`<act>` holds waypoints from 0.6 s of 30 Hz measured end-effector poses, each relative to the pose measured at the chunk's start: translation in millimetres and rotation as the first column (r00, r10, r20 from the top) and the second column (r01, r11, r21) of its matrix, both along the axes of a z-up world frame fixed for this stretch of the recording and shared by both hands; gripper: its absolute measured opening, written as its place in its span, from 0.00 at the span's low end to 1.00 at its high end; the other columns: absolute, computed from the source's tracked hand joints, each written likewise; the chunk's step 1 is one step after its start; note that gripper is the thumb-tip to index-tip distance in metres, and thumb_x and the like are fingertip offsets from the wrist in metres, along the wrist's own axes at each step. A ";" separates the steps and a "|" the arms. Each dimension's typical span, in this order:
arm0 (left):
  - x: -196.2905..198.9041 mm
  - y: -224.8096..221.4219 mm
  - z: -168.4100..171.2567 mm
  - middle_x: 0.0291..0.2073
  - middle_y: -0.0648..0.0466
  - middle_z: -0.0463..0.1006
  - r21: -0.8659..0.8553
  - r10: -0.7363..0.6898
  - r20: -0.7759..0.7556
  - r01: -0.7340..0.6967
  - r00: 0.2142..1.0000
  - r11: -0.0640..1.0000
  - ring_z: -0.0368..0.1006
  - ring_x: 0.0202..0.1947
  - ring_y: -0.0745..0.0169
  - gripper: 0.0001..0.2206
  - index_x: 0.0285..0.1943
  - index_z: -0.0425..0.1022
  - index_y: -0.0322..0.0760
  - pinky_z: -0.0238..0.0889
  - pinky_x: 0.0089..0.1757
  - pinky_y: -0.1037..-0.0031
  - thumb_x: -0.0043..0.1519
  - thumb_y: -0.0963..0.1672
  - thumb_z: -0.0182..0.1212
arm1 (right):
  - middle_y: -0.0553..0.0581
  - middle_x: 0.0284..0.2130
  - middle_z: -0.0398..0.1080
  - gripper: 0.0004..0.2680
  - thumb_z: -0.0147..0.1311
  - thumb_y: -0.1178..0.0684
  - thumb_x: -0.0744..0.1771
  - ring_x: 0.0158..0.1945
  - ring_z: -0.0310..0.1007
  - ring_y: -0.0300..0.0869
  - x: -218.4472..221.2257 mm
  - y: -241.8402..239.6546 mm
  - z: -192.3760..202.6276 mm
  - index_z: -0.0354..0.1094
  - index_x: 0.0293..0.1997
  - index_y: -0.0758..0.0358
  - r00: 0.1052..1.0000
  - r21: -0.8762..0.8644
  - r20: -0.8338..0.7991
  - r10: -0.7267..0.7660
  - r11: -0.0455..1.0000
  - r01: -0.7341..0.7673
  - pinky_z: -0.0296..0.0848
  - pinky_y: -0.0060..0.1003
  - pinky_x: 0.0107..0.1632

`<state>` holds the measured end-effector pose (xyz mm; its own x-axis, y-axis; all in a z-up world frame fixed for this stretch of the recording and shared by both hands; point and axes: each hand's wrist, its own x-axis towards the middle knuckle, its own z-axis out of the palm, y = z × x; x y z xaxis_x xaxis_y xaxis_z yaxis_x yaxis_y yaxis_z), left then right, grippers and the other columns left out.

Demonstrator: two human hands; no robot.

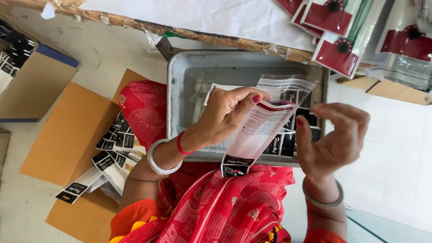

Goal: The person places paint brushes into plastic sleeves by hand and then puts the packaged brushes into a tray.

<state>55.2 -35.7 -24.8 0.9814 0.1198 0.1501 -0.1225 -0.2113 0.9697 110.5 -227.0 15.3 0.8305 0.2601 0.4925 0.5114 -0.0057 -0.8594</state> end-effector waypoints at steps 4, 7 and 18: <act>-2.4 -8.7 4.0 0.40 0.46 0.84 -0.008 -0.018 0.162 0.020 0.987 1.000 0.72 0.32 0.72 0.11 0.61 0.76 0.31 0.64 0.33 0.78 0.73 0.40 0.53 | 0.60 0.39 0.74 0.08 0.67 0.65 0.63 0.41 0.75 0.47 12.8 13.2 56.0 0.74 0.42 0.69 0.774 -0.487 0.608 0.175 0.853 0.190 0.71 0.40 0.46; -4.0 -10.4 -1.8 0.44 0.47 0.84 -0.042 -0.031 0.323 0.047 0.946 0.998 0.79 0.40 0.71 0.11 0.64 0.71 0.30 0.71 0.39 0.76 0.74 0.38 0.52 | 0.59 0.40 0.75 0.10 0.68 0.62 0.61 0.39 0.75 0.47 26.5 27.1 66.4 0.75 0.43 0.71 0.588 -0.616 0.701 0.403 0.758 0.215 0.68 0.41 0.45; -16.4 -8.2 6.8 0.50 0.46 0.84 0.070 -0.125 0.350 0.108 0.928 0.992 0.77 0.26 0.69 0.14 0.66 0.69 0.33 0.67 0.26 0.77 0.72 0.38 0.53 | 0.57 0.39 0.75 0.03 0.60 0.67 0.72 0.38 0.73 0.41 71.4 -107.9 -12.0 0.74 0.46 0.67 0.934 -0.246 0.356 0.043 0.968 0.050 0.68 0.31 0.41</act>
